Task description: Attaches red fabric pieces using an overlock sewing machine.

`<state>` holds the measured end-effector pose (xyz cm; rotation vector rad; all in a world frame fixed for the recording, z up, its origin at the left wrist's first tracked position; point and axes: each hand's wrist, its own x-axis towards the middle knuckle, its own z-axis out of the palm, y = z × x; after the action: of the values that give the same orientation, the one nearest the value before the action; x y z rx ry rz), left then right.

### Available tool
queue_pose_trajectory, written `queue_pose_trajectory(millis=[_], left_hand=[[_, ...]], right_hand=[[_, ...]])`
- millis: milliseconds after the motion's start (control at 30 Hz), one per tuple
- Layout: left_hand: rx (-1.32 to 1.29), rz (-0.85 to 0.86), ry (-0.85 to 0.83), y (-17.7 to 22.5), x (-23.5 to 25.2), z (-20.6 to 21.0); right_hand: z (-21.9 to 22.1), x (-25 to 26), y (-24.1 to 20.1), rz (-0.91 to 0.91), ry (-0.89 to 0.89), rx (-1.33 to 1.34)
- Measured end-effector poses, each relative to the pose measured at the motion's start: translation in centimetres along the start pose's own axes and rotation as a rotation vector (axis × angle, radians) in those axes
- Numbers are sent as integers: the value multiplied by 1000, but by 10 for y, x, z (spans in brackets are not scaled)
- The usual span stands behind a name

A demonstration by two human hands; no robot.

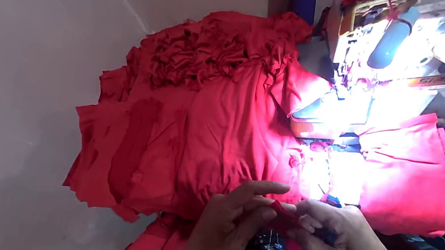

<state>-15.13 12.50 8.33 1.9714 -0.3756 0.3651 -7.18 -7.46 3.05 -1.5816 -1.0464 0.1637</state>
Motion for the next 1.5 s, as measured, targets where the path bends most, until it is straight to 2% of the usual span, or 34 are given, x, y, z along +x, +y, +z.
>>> queue_pose_trajectory(millis=[167,300,400,467,533,633,733,833,1000,1100,1333,1500], left_hand=[[4,49,47,6,7,-9],[134,134,178,7,22,-10],[283,280,295,-7,55,-5],[290,330,312,-20,86,3],[235,321,260,-38,118,14],[196,219,169,-66,152,37],[345,63,171,-84,171,59],[552,-1,194,-85,177,69],[869,136,346,-78,154,99],[981,118,449,-76,134,121],[903,-37,430,-77,144,126],[885,-55,415,-79,142,124]], right_hand=[[1,-3,1,-54,33,9],[-3,0,3,-48,120,54],[-9,6,4,-16,256,-18],[-15,12,12,-18,358,-128],[-23,20,25,20,466,-189],[-36,33,51,217,591,-168],[-46,39,70,369,605,-195],[-46,37,73,374,608,-171],[-35,20,69,275,640,-156],[-32,13,67,240,693,-137],[-39,30,69,244,753,-136],[-39,35,75,194,783,-70]])
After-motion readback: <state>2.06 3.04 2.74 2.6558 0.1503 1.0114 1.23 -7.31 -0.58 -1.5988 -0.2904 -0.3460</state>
